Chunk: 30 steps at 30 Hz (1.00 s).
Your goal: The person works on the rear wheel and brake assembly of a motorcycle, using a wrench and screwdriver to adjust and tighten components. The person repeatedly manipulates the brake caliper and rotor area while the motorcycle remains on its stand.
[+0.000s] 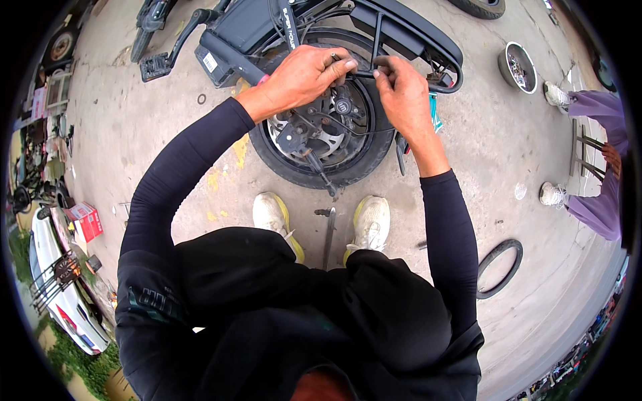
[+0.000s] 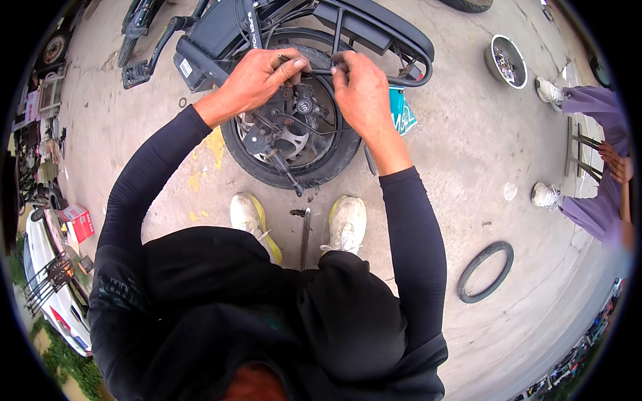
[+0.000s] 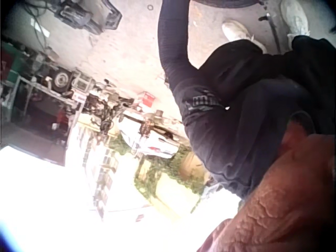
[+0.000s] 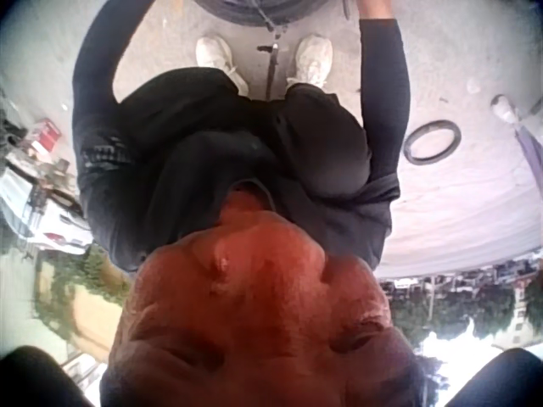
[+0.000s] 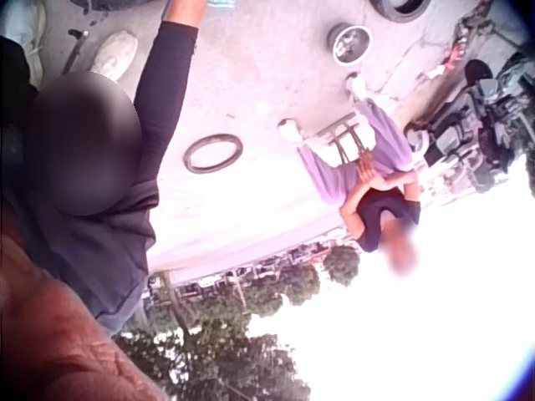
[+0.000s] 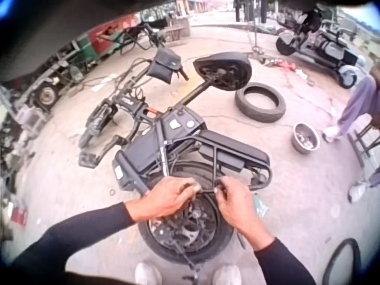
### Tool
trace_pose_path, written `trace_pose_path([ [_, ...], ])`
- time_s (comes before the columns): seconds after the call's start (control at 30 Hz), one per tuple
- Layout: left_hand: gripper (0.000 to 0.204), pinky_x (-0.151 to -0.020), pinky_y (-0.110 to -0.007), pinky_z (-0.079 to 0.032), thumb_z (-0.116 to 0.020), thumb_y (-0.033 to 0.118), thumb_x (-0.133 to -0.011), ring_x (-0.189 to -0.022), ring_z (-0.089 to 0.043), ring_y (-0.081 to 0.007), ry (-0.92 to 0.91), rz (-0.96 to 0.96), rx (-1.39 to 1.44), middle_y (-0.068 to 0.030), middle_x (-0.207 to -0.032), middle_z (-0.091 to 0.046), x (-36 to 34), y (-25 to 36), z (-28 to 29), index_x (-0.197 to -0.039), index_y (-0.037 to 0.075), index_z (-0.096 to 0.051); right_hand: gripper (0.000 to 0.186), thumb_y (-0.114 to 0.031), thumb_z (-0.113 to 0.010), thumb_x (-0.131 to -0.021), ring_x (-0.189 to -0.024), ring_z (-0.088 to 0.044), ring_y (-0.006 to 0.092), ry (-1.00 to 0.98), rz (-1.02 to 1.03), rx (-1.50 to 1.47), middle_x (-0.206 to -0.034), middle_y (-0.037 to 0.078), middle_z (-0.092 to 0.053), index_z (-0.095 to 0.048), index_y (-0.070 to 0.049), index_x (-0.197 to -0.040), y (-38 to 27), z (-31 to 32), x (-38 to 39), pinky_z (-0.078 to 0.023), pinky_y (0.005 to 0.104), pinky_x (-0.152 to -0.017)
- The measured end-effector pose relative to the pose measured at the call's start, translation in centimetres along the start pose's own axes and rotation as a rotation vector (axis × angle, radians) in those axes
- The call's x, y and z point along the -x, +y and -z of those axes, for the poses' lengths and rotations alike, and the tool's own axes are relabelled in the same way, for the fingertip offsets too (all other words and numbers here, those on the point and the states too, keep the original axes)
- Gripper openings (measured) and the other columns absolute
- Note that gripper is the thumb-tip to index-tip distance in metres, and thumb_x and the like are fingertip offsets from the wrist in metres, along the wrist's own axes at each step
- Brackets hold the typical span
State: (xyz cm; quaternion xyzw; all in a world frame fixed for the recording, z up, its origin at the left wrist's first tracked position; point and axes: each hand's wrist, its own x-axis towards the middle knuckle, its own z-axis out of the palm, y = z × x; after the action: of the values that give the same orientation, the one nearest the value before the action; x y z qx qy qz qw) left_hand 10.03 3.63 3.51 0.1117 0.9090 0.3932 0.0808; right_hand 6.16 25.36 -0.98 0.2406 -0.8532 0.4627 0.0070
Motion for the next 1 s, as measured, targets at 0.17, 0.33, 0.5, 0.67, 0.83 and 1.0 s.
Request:
trace_pose_path([
  [0.17, 0.036, -0.072, -0.033, -0.052, -0.051, 0.033, -0.109, -0.072, -0.060, -0.0157, -0.052, -0.010, 0.147, -0.0046, -0.081, -0.065, -0.5, -0.6, -0.5, -0.105, 0.001, -0.067, 0.010, -0.012, -0.069, -0.090, -0.089, -0.066, 0.0359, 0.005, 0.115, 0.238, -0.094, 0.015, -0.065, -0.068, -0.004, -0.096, 0.0, -0.1, -0.5, -0.054, 0.0458, -0.076],
  [0.33, 0.038, -0.064, -0.031, -0.046, -0.050, 0.036, -0.109, -0.066, -0.051, -0.0140, -0.002, 0.077, 0.197, -0.0019, -0.072, -0.056, 0.2, 0.7, -0.6, -0.101, 0.002, -0.066, 0.041, -0.041, -0.056, -0.101, -0.071, -0.070, 0.0352, -0.129, 0.160, 0.559, -0.072, 0.014, -0.069, -0.068, -0.007, -0.082, 2.3, -0.5, -2.7, -0.055, 0.0458, -0.061],
  [0.5, 0.040, -0.061, -0.032, -0.044, -0.050, 0.037, -0.109, -0.062, -0.046, -0.0136, 0.140, -0.095, 0.049, -0.0026, -0.067, -0.050, 0.5, 0.7, -1.6, -0.096, 0.002, -0.064, 0.045, -0.041, -0.055, -0.103, -0.052, -0.064, 0.0353, 0.038, 0.301, 0.631, -0.055, 0.013, -0.062, -0.066, -0.011, -0.072, 3.8, -1.1, -2.7, -0.051, 0.0461, -0.048],
  [0.67, 0.038, -0.067, -0.032, -0.047, -0.050, 0.033, -0.109, -0.069, -0.053, -0.0150, -0.084, -0.068, 0.011, -0.0054, -0.077, -0.058, -0.3, 0.4, 0.6, -0.098, 0.001, -0.067, 0.046, -0.042, -0.058, -0.101, -0.053, -0.065, 0.0352, 0.006, 0.237, 0.628, -0.056, 0.015, -0.062, -0.065, -0.010, -0.069, 3.4, -1.3, -2.3, -0.051, 0.0451, -0.048],
  [0.83, 0.036, -0.069, -0.032, -0.049, -0.052, 0.031, -0.109, -0.071, -0.057, -0.0156, -0.085, -0.059, 0.047, -0.0067, -0.079, -0.062, -0.5, 0.0, 1.3, -0.100, 0.000, -0.068, 0.046, -0.042, -0.058, -0.101, -0.052, -0.064, 0.0354, 0.008, 0.221, 0.611, -0.055, 0.015, -0.062, -0.065, -0.010, -0.069, 3.3, -1.4, -2.1, -0.050, 0.0449, -0.047],
  [1.0, 0.029, -0.071, -0.032, -0.051, -0.055, 0.028, -0.107, -0.077, -0.061, -0.0175, -0.046, -0.094, -0.124, -0.0076, -0.086, -0.065, -1.0, 0.5, 0.6, -0.108, 0.002, -0.068, 0.047, -0.042, -0.056, -0.102, -0.052, -0.065, 0.0361, 0.010, 0.252, 0.635, -0.056, 0.015, -0.062, -0.066, -0.010, -0.069, 4.4, -1.6, -2.5, -0.051, 0.0450, -0.048],
])
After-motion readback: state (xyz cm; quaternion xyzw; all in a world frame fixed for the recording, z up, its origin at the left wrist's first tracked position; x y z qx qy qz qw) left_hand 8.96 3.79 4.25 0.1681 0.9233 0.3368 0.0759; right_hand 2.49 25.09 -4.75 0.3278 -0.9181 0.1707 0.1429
